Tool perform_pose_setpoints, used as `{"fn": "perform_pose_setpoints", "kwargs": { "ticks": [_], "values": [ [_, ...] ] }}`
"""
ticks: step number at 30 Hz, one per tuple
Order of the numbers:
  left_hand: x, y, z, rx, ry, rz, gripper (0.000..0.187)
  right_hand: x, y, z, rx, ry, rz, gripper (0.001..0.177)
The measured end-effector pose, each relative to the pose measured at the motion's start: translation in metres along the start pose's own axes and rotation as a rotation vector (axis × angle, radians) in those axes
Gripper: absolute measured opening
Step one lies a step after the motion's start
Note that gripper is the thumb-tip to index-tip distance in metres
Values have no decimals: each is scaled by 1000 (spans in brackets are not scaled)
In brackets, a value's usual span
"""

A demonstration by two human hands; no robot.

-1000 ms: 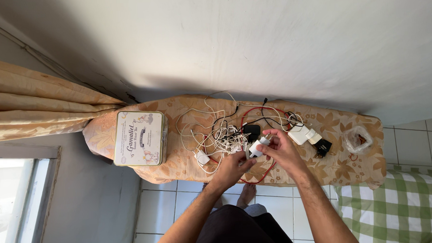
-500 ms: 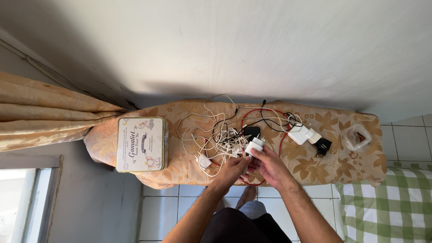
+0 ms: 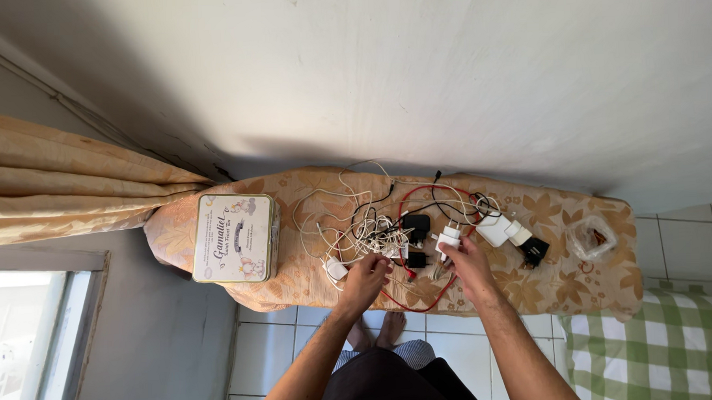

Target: The person organizes cables and charger adapters by untangling wires, coiling them, opening a metal tin box, and placing the coiled cables and adapters inside.

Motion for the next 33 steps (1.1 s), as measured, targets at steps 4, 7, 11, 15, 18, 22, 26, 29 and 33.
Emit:
{"fn": "perform_pose_setpoints", "kwargs": {
  "ticks": [4,7,11,15,18,22,26,29,33],
  "values": [
    [8,9,13,41,59,10,28,7,-6,-1,45,267,57,39],
    [12,17,27,25,129,27,26,4,-8,-3,65,348,13,40],
    [32,27,42,-123,28,307,23,6,-15,1,75,459,-40,42],
    [75,44,58,-354,-247,752,24,8,-22,4,124,422,-81,43],
    [114,51,57,-264,-573,980,47,11,-24,6,111,427,-87,44],
    [173,60,42,25,-808,1079,94,13,-22,8,62,373,-122,41],
    [201,82,26,91,-853,1139,115,17,-21,9,66,358,-100,41],
    [207,89,26,127,-843,1086,109,23,-19,9,68,405,-99,42],
    [218,93,30,229,-810,951,104,23,-16,12,55,406,-124,42]
  ]
}}
Point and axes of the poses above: each hand's wrist, its own y-axis away from the middle knuckle, its own x-axis out of the back of the hand, z = x × y, the point moved 5 cm from there along -y, towards the middle knuckle, and after that the axes turned 7 degrees about x, right-handed, at the moved point
